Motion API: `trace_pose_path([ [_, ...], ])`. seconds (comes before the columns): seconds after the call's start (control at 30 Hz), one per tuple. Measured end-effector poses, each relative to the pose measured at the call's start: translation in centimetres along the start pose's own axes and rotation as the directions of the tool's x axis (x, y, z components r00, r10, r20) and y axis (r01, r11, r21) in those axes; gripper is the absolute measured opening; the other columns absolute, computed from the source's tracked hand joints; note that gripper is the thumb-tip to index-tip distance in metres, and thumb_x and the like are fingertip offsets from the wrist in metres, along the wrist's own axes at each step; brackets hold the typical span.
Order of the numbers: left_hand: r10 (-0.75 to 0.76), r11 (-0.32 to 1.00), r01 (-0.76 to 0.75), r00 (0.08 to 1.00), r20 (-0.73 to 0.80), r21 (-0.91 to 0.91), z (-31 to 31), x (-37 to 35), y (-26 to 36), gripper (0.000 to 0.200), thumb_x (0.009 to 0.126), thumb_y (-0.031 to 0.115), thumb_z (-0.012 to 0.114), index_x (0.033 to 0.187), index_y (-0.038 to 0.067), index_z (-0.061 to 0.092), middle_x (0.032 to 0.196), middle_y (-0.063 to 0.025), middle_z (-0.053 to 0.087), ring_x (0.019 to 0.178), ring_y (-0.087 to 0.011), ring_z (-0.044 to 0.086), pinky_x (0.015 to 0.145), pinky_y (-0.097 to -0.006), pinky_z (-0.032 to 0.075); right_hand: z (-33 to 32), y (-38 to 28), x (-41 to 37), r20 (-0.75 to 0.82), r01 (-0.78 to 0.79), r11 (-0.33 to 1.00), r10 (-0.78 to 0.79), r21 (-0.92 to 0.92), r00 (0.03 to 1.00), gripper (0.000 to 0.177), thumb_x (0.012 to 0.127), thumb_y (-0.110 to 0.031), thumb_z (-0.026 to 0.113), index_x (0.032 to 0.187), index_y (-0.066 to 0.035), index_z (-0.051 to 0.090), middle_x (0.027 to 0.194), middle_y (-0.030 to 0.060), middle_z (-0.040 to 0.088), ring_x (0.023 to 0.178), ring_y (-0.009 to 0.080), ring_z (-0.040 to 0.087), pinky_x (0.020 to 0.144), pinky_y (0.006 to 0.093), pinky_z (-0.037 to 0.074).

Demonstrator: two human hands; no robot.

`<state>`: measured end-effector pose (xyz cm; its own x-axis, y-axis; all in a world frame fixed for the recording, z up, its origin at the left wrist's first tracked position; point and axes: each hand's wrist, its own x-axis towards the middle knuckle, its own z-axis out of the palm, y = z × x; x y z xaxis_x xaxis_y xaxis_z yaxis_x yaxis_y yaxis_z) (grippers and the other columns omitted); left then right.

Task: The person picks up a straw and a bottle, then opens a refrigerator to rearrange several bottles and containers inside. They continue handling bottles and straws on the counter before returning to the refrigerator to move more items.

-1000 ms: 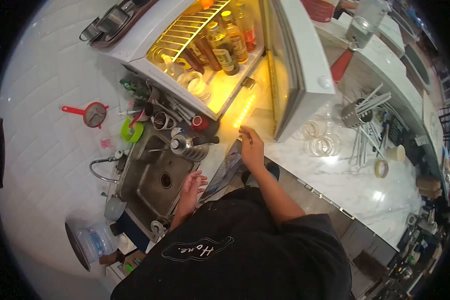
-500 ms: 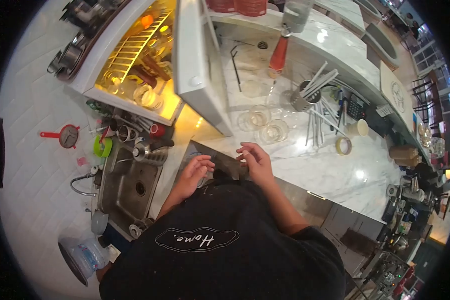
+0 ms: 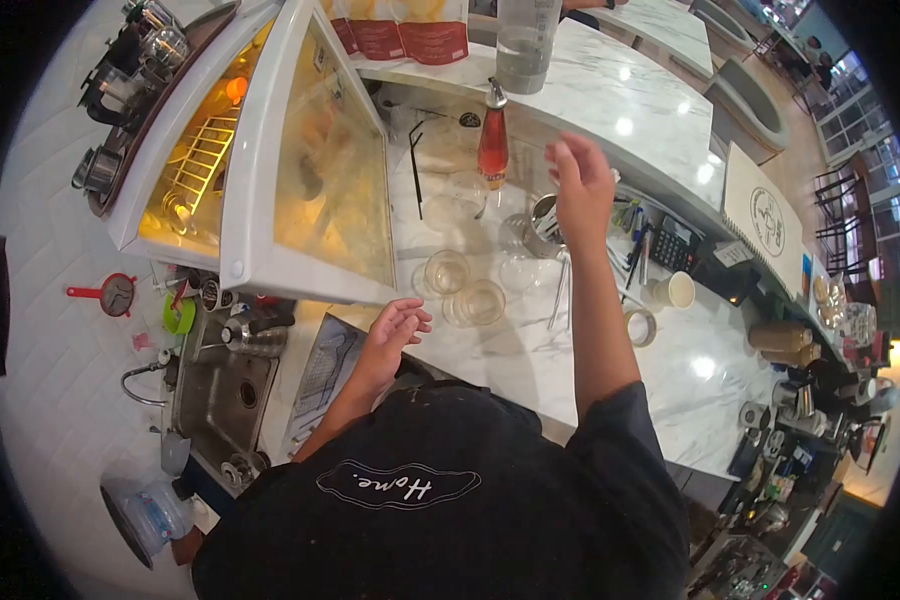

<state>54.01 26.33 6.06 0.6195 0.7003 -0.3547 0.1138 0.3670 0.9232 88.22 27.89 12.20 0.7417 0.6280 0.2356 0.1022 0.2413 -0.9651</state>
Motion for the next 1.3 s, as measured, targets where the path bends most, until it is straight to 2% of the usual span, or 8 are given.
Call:
trace_pose_path([
  [0.13, 0.007, 1.000, -0.006, 0.999, -0.046, 0.011, 1.1, 1.7, 0.7, 0.033, 0.103, 0.024, 0.055, 0.131, 0.007, 0.054, 0.117, -0.0076, 0.065, 0.106, -0.0168, 0.062, 0.090, -0.0326, 0.047, 2.6, -1.3, 8.0, 0.013, 0.205, 0.959, -0.207, -0.194, 0.978, 0.052, 0.090, -0.028, 0.075, 0.129, 0.002, 0.057, 0.120, 0.0165, 0.066, 0.111, 0.0231, 0.063, 0.089, 0.0349, 0.053],
  [0.33, -0.002, 1.000, 0.003, 0.991, -0.135, 0.006, 1.6, 4.0, 0.9, 0.032, 0.103, 0.023, 0.054, 0.131, 0.007, 0.054, 0.116, -0.0072, 0.065, 0.106, -0.0170, 0.062, 0.090, -0.0330, 0.048, 6.7, 0.3, 15.3, -0.026, 0.333, 0.853, -0.374, -0.401, 0.927, 0.097, 0.074, -0.039, 0.087, 0.148, -0.002, 0.037, 0.141, 0.0227, 0.051, 0.130, 0.0353, 0.052, 0.102, 0.0446, 0.047],
  [0.53, -0.024, 0.999, 0.027, 0.985, -0.171, 0.019, 1.1, 4.5, 0.8, 0.031, 0.104, 0.021, 0.053, 0.130, 0.007, 0.054, 0.117, -0.0077, 0.065, 0.106, -0.0170, 0.062, 0.089, -0.0331, 0.048, 8.1, 0.6, 17.1, 0.092, 0.280, 0.905, -0.265, -0.320, 0.960, 0.115, 0.070, -0.037, 0.091, 0.153, 0.002, 0.021, 0.143, 0.0288, 0.047, 0.133, 0.0367, 0.049, 0.109, 0.0416, 0.042],
  [0.73, -0.004, 0.998, 0.014, 0.990, -0.144, 0.066, 1.2, 4.1, 1.2, 0.032, 0.103, 0.022, 0.054, 0.132, 0.007, 0.053, 0.117, -0.0076, 0.065, 0.105, -0.0172, 0.061, 0.090, -0.0336, 0.048, 7.3, 1.2, 15.3, -0.108, 0.346, 0.864, -0.408, -0.366, 0.906, 0.113, 0.069, -0.028, 0.088, 0.152, 0.004, 0.020, 0.136, 0.0283, 0.052, 0.127, 0.0372, 0.054, 0.107, 0.0417, 0.042],
  [0.87, 0.024, 0.998, -0.016, 0.992, -0.121, 0.067, 0.9, 3.2, 0.5, 0.033, 0.104, 0.022, 0.054, 0.133, 0.007, 0.053, 0.116, -0.0065, 0.065, 0.105, -0.0171, 0.061, 0.090, -0.0335, 0.047, 5.0, -2.1, 10.6, -0.149, 0.314, 0.911, -0.361, -0.269, 0.921, 0.112, 0.068, -0.026, 0.089, 0.150, 0.004, 0.020, 0.140, 0.0255, 0.046, 0.127, 0.0356, 0.051, 0.107, 0.0408, 0.042],
  [1.0, 0.037, 0.998, -0.031, 0.993, -0.114, 0.050, 1.1, 1.6, 0.6, 0.033, 0.104, 0.023, 0.054, 0.133, 0.007, 0.052, 0.115, -0.0064, 0.065, 0.105, -0.0169, 0.061, 0.091, -0.0331, 0.046, 1.9, -3.9, 6.0, -0.089, 0.389, 0.909, -0.405, -0.150, 0.910, 0.104, 0.071, -0.011, 0.090, 0.149, -0.002, 0.022, 0.135, 0.0195, 0.049, 0.123, 0.0280, 0.053, 0.103, 0.0389, 0.047],
  [1.1, 0.046, 0.998, -0.040, 0.993, -0.112, 0.055, 0.8, 0.2, 0.0, 0.034, 0.104, 0.023, 0.054, 0.133, 0.007, 0.052, 0.116, -0.0063, 0.065, 0.106, -0.0165, 0.061, 0.091, -0.0327, 0.046, 0.9, -6.0, 0.4, -0.112, 0.279, 0.960, -0.278, -0.004, 0.954, 0.100, 0.068, -0.015, 0.089, 0.145, -0.002, 0.026, 0.133, 0.0174, 0.047, 0.124, 0.0301, 0.054, 0.104, 0.0414, 0.047],
  [1.3, 0.045, 0.998, -0.038, 0.990, -0.137, 0.054, -0.9, -3.0, -1.5, 0.034, 0.104, 0.024, 0.054, 0.133, 0.007, 0.053, 0.118, -0.0063, 0.065, 0.106, -0.0152, 0.061, 0.089, -0.0308, 0.046, -0.6, -5.9, -9.6, 0.017, 0.167, 0.985, -0.166, -0.049, 0.986, 0.096, 0.067, -0.012, 0.089, 0.142, -0.003, 0.030, 0.133, 0.0157, 0.048, 0.123, 0.0272, 0.055, 0.102, 0.0412, 0.050],
])
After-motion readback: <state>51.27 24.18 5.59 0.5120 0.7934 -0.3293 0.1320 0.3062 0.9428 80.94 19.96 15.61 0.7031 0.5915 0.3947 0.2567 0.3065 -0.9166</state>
